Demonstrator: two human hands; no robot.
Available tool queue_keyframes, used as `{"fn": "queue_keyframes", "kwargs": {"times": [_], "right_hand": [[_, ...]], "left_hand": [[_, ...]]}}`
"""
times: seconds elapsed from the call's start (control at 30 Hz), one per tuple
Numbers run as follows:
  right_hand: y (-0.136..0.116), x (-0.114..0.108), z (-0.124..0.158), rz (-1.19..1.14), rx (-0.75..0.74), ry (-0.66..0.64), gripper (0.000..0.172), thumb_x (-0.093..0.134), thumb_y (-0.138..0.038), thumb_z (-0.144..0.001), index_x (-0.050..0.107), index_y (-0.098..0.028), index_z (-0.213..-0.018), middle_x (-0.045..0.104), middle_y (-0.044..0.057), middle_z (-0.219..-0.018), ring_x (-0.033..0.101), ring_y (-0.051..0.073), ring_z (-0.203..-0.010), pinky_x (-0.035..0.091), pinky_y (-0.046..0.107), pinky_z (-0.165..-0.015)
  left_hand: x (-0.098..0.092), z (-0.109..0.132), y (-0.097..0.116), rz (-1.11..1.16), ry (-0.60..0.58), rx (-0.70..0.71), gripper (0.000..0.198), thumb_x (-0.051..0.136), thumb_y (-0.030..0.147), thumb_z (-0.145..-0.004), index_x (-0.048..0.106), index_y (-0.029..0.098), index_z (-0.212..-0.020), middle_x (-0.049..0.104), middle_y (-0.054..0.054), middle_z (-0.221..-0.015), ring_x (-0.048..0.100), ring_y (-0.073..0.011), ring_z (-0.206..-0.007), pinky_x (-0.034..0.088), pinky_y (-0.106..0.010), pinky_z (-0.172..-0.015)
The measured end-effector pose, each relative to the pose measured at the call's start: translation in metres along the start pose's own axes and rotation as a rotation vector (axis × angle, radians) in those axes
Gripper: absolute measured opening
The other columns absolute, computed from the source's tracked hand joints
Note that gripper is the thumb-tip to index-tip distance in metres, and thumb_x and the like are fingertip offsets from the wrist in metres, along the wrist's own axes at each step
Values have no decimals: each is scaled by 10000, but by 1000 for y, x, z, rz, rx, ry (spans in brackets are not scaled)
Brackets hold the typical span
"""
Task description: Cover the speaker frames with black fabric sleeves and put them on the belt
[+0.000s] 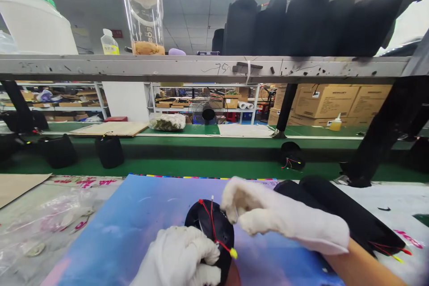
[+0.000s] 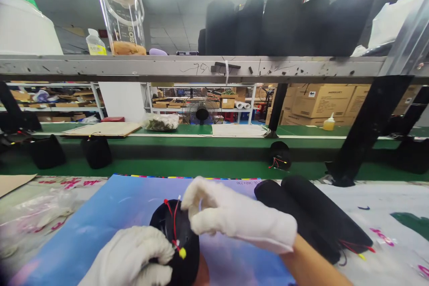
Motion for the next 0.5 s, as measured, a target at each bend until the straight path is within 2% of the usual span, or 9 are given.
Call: {"fn": "queue_keyframes", "kwargs": {"times": [0.07, 0.1, 0.2, 0.3, 0.37, 0.43, 0.5], "right_hand": [[4, -17, 14, 24, -149, 185, 169, 534, -110, -748, 514, -232, -863, 573, -18, -829, 537, 127, -743, 487, 255, -671], [7, -18, 22, 71, -230, 267, 170, 515, -85, -780, 503, -237, -855, 580, -12, -850, 558, 135, -792, 496, 282, -738], [9, 3, 40, 196, -507, 403, 194, 453, -67, -869, 472, -260, -886, 605, -1, -862, 590, 152, -828, 503, 319, -772], [-2, 33, 39, 437, -702, 414, 135, 459, -131, -908, 451, -253, -850, 607, -7, -773, 568, 155, -764, 477, 299, -702], [-11, 44, 32, 605, -759, 401, 149, 453, -174, -917, 424, -242, -788, 587, -18, -698, 540, 151, -699, 440, 283, -637], [-18, 44, 29, 667, -791, 405, 137, 446, -199, -905, 422, -241, -777, 581, -21, -684, 539, 148, -678, 428, 275, -614], [-17, 39, 28, 606, -752, 382, 85, 455, -186, -870, 446, -245, -810, 584, -15, -717, 557, 144, -692, 447, 265, -629]], "left_hand": [[-3, 0, -2, 103, -14, 20, 131, 566, 353, -930, 557, 264, -835, 712, 84, -712, 700, -96, -618, 487, -173, -568], [-5, -1, -2, 142, -10, 22, 141, 547, 364, -943, 557, 266, -842, 710, 83, -709, 697, -92, -621, 477, -170, -574], [-12, -6, -1, 141, -4, -27, 138, 500, 363, -962, 566, 280, -875, 702, 72, -710, 678, -114, -609, 459, -203, -568], [-9, -8, 5, 38, -78, -28, 67, 540, 328, -928, 583, 308, -976, 682, 74, -707, 656, -135, -592, 435, -228, -513], [-4, -8, 7, -71, -110, -21, 130, 594, 265, -878, 598, 339, -984, 659, 87, -682, 632, -137, -550, 420, -232, -474], [-1, -6, 8, -146, -86, -10, 181, 626, 232, -842, 613, 352, -977, 670, 90, -702, 635, -140, -548, 437, -234, -475], [-3, -5, 9, -136, -13, 7, 129, 602, 244, -868, 617, 324, -968, 691, 78, -724, 659, -139, -579, 471, -232, -508]]}}
Point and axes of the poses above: each hand's wrist, its own z-axis away from the middle knuckle, its own x-axis out of the palm, y = z × x, the point moved 8 cm from there along -z, towards the middle knuckle
